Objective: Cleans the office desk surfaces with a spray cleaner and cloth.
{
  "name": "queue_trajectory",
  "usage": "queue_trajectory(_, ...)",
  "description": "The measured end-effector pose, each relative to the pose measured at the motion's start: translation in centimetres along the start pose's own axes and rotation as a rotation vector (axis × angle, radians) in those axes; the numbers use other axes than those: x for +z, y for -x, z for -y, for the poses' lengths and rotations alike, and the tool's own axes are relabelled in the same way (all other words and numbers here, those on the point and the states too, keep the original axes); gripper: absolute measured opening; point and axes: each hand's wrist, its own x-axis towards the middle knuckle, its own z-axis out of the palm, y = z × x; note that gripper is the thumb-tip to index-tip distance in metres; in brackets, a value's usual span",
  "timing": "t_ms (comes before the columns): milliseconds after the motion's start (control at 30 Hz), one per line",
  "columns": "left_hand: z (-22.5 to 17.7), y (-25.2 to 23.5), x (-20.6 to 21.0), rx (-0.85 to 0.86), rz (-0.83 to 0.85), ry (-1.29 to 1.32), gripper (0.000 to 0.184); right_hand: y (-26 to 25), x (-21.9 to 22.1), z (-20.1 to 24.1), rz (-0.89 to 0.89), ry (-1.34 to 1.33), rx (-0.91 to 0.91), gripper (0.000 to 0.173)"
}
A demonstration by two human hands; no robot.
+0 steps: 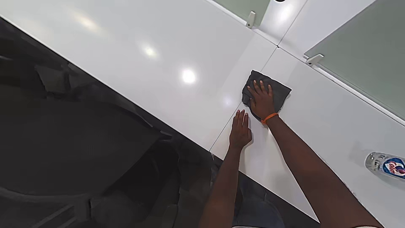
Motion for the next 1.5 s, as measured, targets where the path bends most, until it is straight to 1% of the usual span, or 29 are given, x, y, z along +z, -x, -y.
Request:
queue_trajectory(100, 0.3, 0.2, -0.7, -0.013, -0.181, 0.18, 0.057, 4.6, 0.5, 2.1, 0.048, -0.018, -0.136, 0.055)
queue_trajectory(167, 0.2, 1.1, -2.1, -0.067, -0.246, 0.249, 0.055, 8.2, 1.0, 3.4, 0.095, -0.024, -0.231, 0.054)
queue_trajectory(233, 0.0, 3.5, -4.6, -0.141, -0.283, 0.283, 0.051, 12.6, 1.4, 5.1, 0.195, -0.047, -0.334, 0.051)
queue_trajectory(300, 0.7, 6.7, -7.5, -0.218, -0.309, 0.292, 0.049, 16.5, 1.7, 7.0, 0.31, -0.057, -0.455, 0.05)
queue_trajectory(333, 1.5, 8.5, -8.8, -0.257, -0.325, 0.284, 0.049, 18.1, 1.8, 7.9, 0.352, -0.057, -0.505, 0.05)
queue_trajectory(400, 3.7, 12.0, -10.9, -0.339, -0.357, 0.238, 0.053, 19.7, 2.4, 9.8, 0.41, -0.027, -0.59, 0.053)
queue_trajectory(467, 5.9, 15.2, -12.5, -0.425, -0.369, 0.19, 0.054, 19.6, 3.2, 12.4, 0.441, 0.004, -0.666, 0.053)
queue_trajectory(567, 8.4, 18.1, -13.9, -0.517, -0.419, 0.156, 0.053, 16.0, 4.8, 17.4, 0.471, 0.025, -0.749, 0.056)
queue_trajectory(667, 9.3, 19.3, -14.7, -0.558, -0.449, 0.144, 0.053, 11.8, 6.6, 21.8, 0.477, 0.045, -0.744, 0.058)
queue_trajectory(767, 9.4, 19.2, -15.1, -0.576, -0.444, 0.138, 0.054, 8.6, 7.6, 24.9, 0.48, 0.079, -0.713, 0.061)
queue_trajectory(867, 9.5, 18.3, -15.4, -0.56, -0.447, 0.117, 0.055, 6.9, 7.9, 25.8, 0.455, 0.037, -0.731, 0.06)
queue_trajectory(933, 9.6, 17.6, -15.8, -0.533, -0.44, 0.11, 0.054, 6.3, 7.5, 24.8, 0.457, -0.051, -0.767, 0.058)
queue_trajectory(1000, 9.8, 16.9, -16.5, -0.496, -0.424, 0.089, 0.054, 5.2, 6.9, 22.4, 0.396, -0.1, -0.779, 0.053)
queue_trajectory(1067, 10.3, 16.6, -17.3, -0.466, -0.397, 0.059, 0.054, 3.9, 6.5, 19.3, 0.25, -0.075, -0.677, 0.049)
queue_trajectory(1133, 10.2, 16.8, -17.5, -0.46, -0.373, 0.032, 0.055, 3.0, 5.8, 16.5, 0.154, -0.003, -0.513, 0.051)
queue_trajectory(1233, 9.9, 16.3, -18.2, -0.425, -0.339, 0.0, 0.055, 1.0, 3.6, 14.3, 0.086, 0.111, -0.303, 0.053)
queue_trajectory(1300, 9.4, 15.9, -18.8, -0.396, -0.31, -0.018, 0.055, -0.6, 0.9, 12.9, 0.089, 0.07, -0.153, 0.048)
queue_trajectory(1333, 9.0, 16.0, -19.0, -0.387, -0.303, -0.021, 0.055, -1.1, -1.0, 12.3, 0.088, -0.028, -0.047, 0.041)
queue_trajectory(1367, 8.8, 16.0, -19.0, -0.381, -0.302, -0.022, 0.055, -1.5, -3.2, 11.7, 0.063, -0.188, 0.061, 0.035)
queue_trajectory(1433, 8.4, 16.1, -18.8, -0.385, -0.301, -0.017, 0.055, -2.3, -7.5, 10.6, -0.022, -0.656, 0.282, 0.034)
queue_trajectory(1467, 8.2, 16.0, -18.7, -0.387, -0.297, -0.011, 0.055, -2.1, -9.6, 10.3, -0.027, -0.881, 0.371, 0.033)
queue_trajectory(1500, 7.9, 15.7, -18.6, -0.381, -0.299, -0.004, 0.054, -1.4, -11.7, 10.3, 0.008, -1.045, 0.416, 0.033)
